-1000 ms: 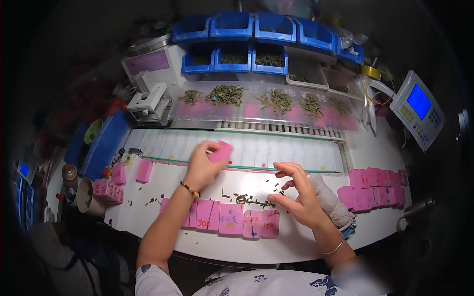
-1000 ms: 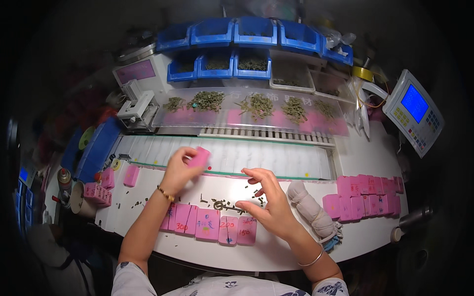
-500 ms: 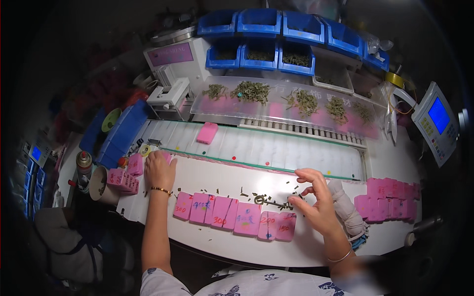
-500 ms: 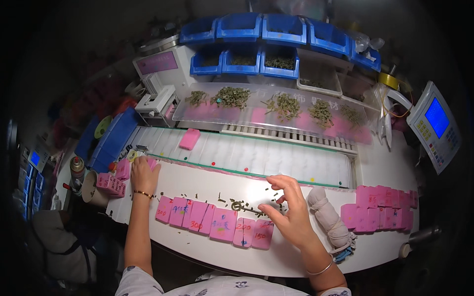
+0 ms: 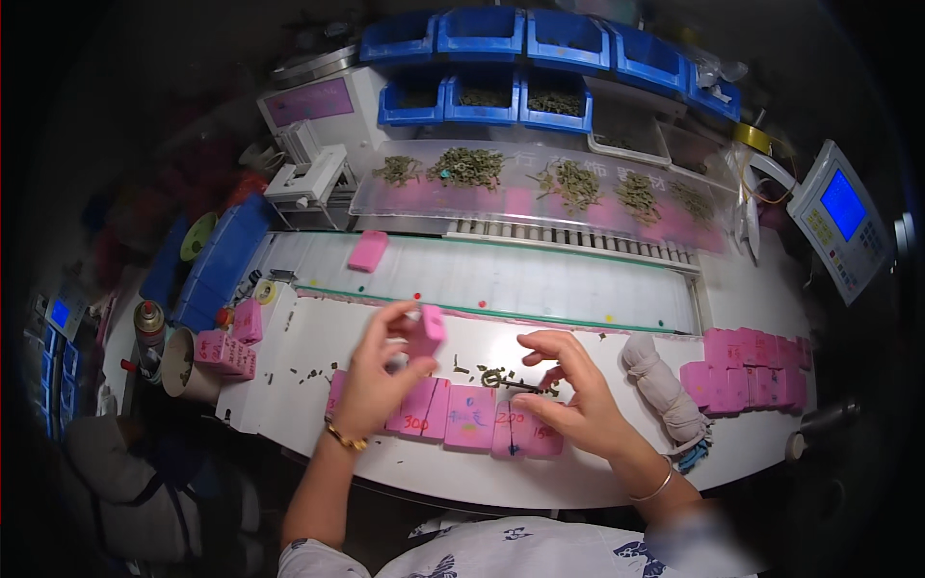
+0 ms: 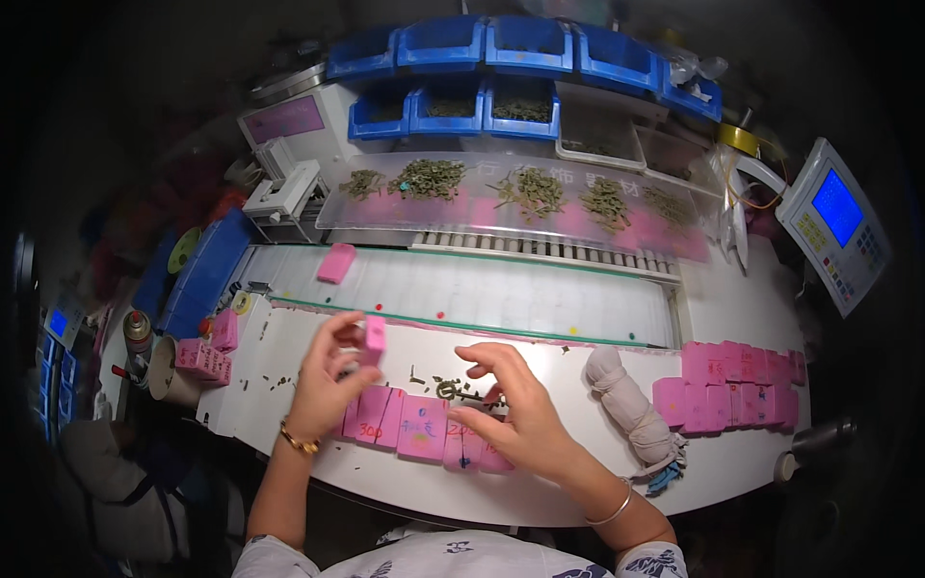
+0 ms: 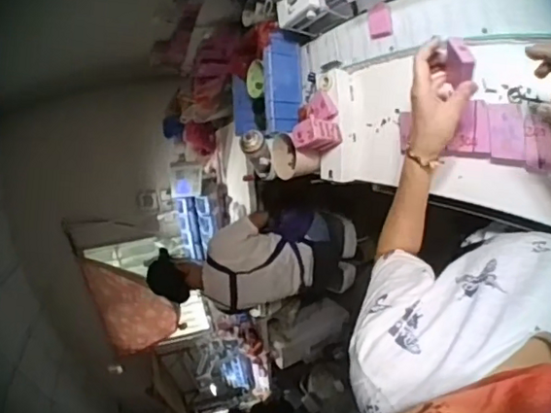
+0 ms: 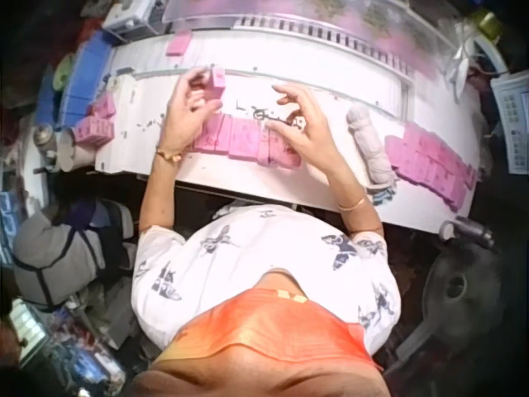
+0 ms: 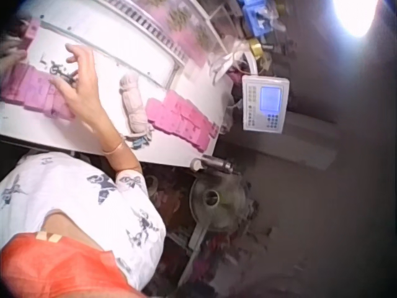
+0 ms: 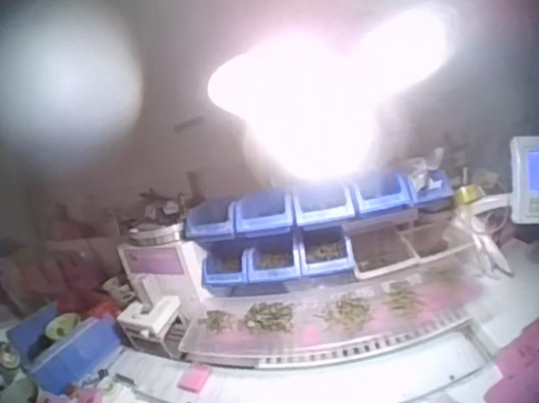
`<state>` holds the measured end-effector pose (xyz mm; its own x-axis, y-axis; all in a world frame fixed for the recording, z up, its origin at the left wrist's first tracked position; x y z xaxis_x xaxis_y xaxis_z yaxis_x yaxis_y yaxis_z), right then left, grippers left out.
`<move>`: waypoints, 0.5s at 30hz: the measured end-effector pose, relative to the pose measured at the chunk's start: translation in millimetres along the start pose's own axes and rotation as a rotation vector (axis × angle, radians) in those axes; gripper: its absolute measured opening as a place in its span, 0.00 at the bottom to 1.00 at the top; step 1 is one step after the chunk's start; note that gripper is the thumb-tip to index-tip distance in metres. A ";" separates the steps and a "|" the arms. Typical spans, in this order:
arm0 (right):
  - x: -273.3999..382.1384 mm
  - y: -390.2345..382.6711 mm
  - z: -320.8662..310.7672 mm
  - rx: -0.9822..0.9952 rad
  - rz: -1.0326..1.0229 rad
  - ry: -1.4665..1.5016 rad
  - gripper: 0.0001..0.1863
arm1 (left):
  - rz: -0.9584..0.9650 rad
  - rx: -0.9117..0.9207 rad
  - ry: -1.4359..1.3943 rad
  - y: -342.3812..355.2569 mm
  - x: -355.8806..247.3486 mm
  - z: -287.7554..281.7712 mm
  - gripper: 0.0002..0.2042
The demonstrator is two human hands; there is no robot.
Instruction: The person is using pink silicone molds to cast small detailed objects, possibly for wax or resin work, placing dried botanicals inside before sealing.
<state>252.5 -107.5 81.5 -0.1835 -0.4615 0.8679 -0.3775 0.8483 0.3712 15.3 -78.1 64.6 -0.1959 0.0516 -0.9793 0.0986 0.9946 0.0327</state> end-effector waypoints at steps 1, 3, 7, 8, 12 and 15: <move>-1.0 1.5 3.9 -0.023 -0.003 0.044 0.34 | 0.030 0.081 -0.048 -6.2 -7.1 22.9 0.33; 10.6 8.0 7.6 -0.027 -0.064 0.043 0.33 | 0.098 0.228 -0.082 -20.3 -22.0 54.8 0.37; 13.1 5.7 1.7 0.028 -0.167 0.029 0.28 | 0.255 0.319 0.111 -26.2 -46.6 87.2 0.37; 13.5 5.4 -1.3 0.078 -0.191 -0.044 0.27 | 0.280 0.318 0.261 -25.5 -48.8 91.1 0.36; 13.2 3.9 -12.8 0.193 -0.279 -0.041 0.26 | 0.176 0.496 0.090 -18.9 -39.6 89.8 0.38; 8.1 2.2 -17.2 0.158 -0.123 0.169 0.26 | 0.089 0.498 -0.151 -14.3 -30.4 87.0 0.38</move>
<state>265.8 -105.0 95.1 0.0220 -0.4979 0.8670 -0.5268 0.7313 0.4333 104.8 -101.7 76.4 -0.0263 0.0841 -0.9961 0.5672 0.8218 0.0544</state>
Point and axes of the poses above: each hand's wrist, its own y-axis towards the middle knuckle, its own z-axis out of the palm, x = y × z, the point moved 6 cm from there along y, towards the middle knuckle, and after that the axes turned 8 degrees about -z, right-handed, at the moved point
